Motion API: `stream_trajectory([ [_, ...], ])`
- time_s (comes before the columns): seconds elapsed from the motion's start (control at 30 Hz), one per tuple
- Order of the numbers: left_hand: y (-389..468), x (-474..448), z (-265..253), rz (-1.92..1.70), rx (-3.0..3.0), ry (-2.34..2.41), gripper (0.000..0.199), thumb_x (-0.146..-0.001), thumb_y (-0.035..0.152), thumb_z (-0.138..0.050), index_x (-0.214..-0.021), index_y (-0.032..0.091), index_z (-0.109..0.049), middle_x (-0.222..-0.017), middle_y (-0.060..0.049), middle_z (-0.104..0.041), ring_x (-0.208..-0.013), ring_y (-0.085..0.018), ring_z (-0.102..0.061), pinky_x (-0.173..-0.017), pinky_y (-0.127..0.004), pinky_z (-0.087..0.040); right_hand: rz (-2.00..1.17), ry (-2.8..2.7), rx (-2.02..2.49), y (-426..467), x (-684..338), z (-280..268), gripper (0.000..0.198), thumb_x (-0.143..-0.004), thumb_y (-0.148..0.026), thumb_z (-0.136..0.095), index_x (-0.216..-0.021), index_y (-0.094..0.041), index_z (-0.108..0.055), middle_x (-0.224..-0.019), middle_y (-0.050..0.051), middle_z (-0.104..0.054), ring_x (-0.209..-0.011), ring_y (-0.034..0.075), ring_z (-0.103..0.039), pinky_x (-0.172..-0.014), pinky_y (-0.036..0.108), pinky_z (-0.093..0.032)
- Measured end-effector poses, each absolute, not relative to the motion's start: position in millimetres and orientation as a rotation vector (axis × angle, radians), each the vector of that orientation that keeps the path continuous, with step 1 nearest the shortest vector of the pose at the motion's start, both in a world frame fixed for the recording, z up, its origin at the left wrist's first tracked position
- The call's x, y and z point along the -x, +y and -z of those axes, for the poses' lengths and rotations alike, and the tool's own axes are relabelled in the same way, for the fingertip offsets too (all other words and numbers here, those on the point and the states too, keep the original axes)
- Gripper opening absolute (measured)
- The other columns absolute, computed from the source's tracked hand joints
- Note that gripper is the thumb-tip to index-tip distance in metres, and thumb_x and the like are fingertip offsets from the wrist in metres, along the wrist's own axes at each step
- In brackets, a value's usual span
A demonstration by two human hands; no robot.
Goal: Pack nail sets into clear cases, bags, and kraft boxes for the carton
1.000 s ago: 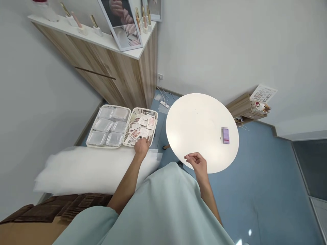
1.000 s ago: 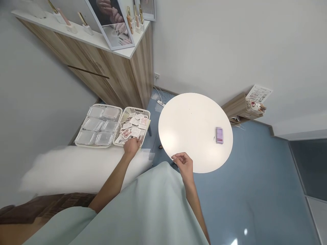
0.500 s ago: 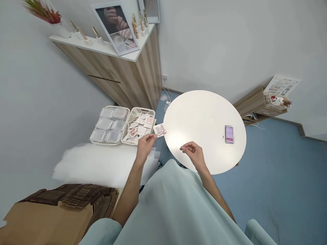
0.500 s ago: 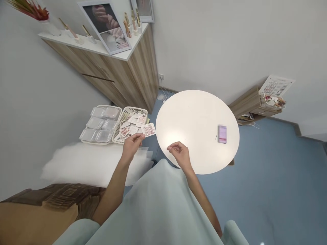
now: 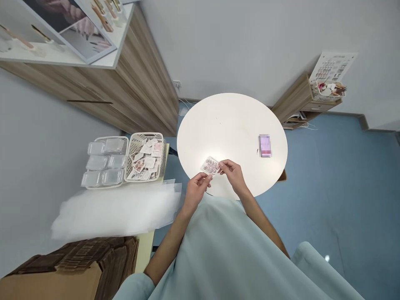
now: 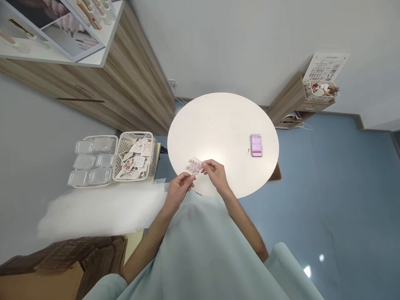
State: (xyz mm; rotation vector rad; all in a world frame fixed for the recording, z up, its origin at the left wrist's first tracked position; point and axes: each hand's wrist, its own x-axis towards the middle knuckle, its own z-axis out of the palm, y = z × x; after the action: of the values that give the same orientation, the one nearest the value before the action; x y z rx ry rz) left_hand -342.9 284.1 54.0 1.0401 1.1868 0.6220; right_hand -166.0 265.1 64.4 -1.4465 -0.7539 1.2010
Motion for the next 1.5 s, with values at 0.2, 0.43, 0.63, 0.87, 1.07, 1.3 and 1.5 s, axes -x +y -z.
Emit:
stream_trajectory([
  [0.2,289,336,-63,-0.446,-0.689,0.838,0.078,-0.091,0.085,-0.052,-0.124,0.018,-0.072,-0.128,-0.021,-0.076,-0.105,-0.032,-0.078,-0.078,-0.038,-0.061,-1.287,-0.835,1.377,264,141,-71,0.037,-0.089,-0.061,-0.075,-0.083,-0.024,-0.076,-0.088,0.001,-0.074,-0.088,0.019,-0.066,-0.088,0.034,-0.054],
  [0.43,288,334,-60,-0.425,-0.614,0.819,0.074,-0.095,0.080,-0.054,-0.131,0.018,-0.070,-0.130,-0.019,-0.076,-0.095,-0.026,-0.079,-0.073,-0.034,-0.061,-1.286,-0.872,1.376,265,140,-78,0.039,-0.089,-0.061,-0.075,-0.083,-0.023,-0.076,-0.089,0.003,-0.076,-0.090,0.022,-0.069,-0.088,0.036,-0.054],
  [0.63,285,340,-56,-0.517,-0.680,0.898,0.065,-0.093,0.075,-0.064,-0.124,0.019,-0.069,-0.136,-0.018,-0.074,-0.091,-0.020,-0.077,-0.072,-0.029,-0.058,-0.951,-0.851,1.584,264,162,-79,0.033,-0.088,-0.058,-0.075,-0.093,-0.025,-0.076,-0.099,0.004,-0.078,-0.093,0.022,-0.068,-0.084,0.035,-0.055],
  [0.87,284,353,-49,-0.646,-0.939,1.114,0.051,-0.085,0.065,-0.077,-0.108,0.022,-0.064,-0.125,-0.013,-0.076,-0.096,-0.024,-0.079,-0.073,-0.030,-0.055,-0.977,-0.864,1.673,264,192,-90,0.033,-0.085,-0.058,-0.080,-0.081,-0.025,-0.074,-0.091,0.002,-0.077,-0.082,0.020,-0.065,-0.074,0.033,-0.051],
  [1.07,284,360,-55,-0.776,-1.148,1.250,0.047,-0.086,0.054,-0.080,-0.116,0.022,-0.065,-0.135,-0.013,-0.072,-0.099,-0.023,-0.077,-0.077,-0.032,-0.057,-0.900,-0.895,1.737,265,209,-87,0.023,-0.088,-0.047,-0.076,-0.080,-0.025,-0.073,-0.088,0.001,-0.077,-0.081,0.019,-0.066,-0.077,0.034,-0.053],
  [1.3,290,368,-55,-0.887,-1.107,1.258,0.045,-0.087,0.051,-0.080,-0.116,0.020,-0.065,-0.122,-0.013,-0.075,-0.096,-0.023,-0.077,-0.079,-0.033,-0.057,-0.871,-0.787,1.761,267,207,-84,0.020,-0.087,-0.041,-0.071,-0.078,-0.024,-0.073,-0.084,0.001,-0.077,-0.079,0.019,-0.067,-0.077,0.033,-0.054],
  [1.5,292,374,-58,-0.860,-0.867,1.187,0.043,-0.079,0.047,-0.089,-0.105,0.018,-0.070,-0.092,-0.005,-0.076,-0.076,-0.016,-0.073,-0.072,-0.029,-0.053,-0.983,-0.761,1.663,261,193,-82,0.026,-0.085,-0.046,-0.073,-0.075,-0.022,-0.073,-0.083,0.002,-0.075,-0.081,0.020,-0.065,-0.076,0.033,-0.053],
])
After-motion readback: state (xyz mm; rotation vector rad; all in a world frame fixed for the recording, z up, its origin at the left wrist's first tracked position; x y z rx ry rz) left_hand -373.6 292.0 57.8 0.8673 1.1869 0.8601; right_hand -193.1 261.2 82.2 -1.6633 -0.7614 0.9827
